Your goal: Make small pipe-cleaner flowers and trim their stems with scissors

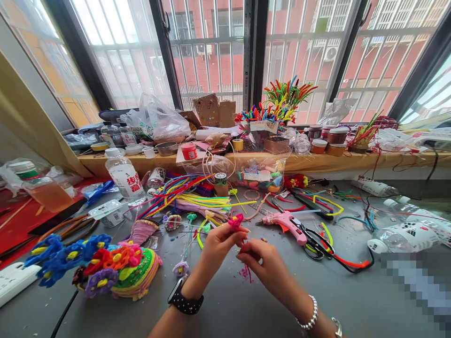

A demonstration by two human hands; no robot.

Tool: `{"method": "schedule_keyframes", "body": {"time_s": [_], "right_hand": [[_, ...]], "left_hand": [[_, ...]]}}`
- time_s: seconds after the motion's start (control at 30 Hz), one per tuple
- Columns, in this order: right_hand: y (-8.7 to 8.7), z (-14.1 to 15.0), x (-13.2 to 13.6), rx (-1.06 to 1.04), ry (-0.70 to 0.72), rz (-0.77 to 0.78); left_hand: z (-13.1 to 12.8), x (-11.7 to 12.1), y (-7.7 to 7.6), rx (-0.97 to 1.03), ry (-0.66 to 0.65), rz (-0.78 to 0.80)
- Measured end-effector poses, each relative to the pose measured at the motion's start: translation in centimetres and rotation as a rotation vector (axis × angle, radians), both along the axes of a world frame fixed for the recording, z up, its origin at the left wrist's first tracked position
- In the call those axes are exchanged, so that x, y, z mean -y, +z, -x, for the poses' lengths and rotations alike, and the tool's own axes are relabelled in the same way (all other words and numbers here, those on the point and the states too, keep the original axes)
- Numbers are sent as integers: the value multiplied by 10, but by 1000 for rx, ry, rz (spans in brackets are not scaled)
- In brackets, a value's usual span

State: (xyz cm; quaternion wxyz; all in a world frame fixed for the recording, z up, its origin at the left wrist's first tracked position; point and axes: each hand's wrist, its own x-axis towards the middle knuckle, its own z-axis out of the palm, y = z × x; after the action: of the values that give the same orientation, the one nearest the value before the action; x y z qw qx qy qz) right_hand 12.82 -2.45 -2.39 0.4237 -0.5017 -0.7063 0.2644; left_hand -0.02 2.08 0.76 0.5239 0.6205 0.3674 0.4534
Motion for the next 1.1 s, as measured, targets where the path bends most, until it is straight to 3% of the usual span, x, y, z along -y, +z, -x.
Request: {"method": "schedule_keyframes", "body": {"time_s": [0.13, 0.27, 0.4, 0.5, 0.67, 0.77, 0.87, 1.0, 1.1], "right_hand": [[2, -2, -1, -8, 1, -21], [3, -5, -2, 14, 2, -22], [5, -14, -3, 27, -4, -6], [7, -23, -5, 12, -50, 11], [7, -37, -10, -34, -185, -5], [6, -44, -13, -45, -261, -21], [8, -50, -15, -51, -310, -22], [12, -58, -17, -65, -319, 8], [13, -60, -18, -66, -312, 30]], "left_hand": [[1, -1, -1, -55, -62, -12], [2, -3, -3, 68, -16, 53], [11, -8, 1, 295, 130, 65], [25, -17, 7, 410, 308, -34], [46, -29, 14, 458, 495, -116], [50, -31, 15, 494, 481, -76], [48, -31, 14, 582, 406, 66], [44, -30, 13, 651, 334, 265], [47, -31, 14, 677, 329, 306]]}}
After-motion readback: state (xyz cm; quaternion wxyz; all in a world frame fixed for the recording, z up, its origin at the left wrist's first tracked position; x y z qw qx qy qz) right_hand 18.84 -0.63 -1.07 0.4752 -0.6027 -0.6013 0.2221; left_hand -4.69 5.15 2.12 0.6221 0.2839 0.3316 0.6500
